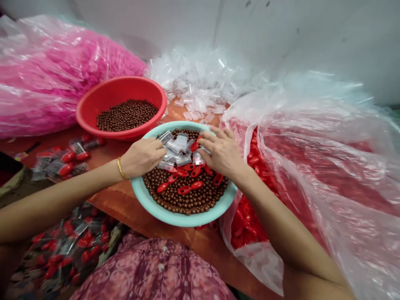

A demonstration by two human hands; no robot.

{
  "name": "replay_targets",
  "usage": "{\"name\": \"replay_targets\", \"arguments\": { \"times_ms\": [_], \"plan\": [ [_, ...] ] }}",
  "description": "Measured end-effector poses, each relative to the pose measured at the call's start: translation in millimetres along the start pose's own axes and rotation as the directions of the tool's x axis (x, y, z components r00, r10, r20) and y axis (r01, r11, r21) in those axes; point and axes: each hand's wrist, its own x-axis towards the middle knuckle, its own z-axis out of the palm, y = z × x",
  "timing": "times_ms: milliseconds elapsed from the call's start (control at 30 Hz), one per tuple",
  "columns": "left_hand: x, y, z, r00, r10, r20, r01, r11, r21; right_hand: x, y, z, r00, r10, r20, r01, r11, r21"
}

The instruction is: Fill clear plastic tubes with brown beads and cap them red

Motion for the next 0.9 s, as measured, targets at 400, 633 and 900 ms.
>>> {"name": "replay_targets", "arguments": {
  "times_ms": [400, 633, 900],
  "plan": [
    [0, 10, 5.7, 0.985, -0.049, 0.168, 0.056, 0.998, -0.035, -28, -72, 9, 0.897, 0.033, 0.44, -0.067, 0.996, 0.061],
    [-14, 4, -7.3, 0.988, -0.028, 0.152, 0.036, 0.998, -0.049, -14, -86, 9, 0.911, -0.17, 0.376, 0.117, 0.98, 0.16],
    [-22, 6, -18.4, 0.983, -0.048, 0.178, 0.056, 0.998, -0.04, -14, -80, 18, 0.875, -0.089, 0.476, 0.087, 0.996, 0.027]
  ]
}}
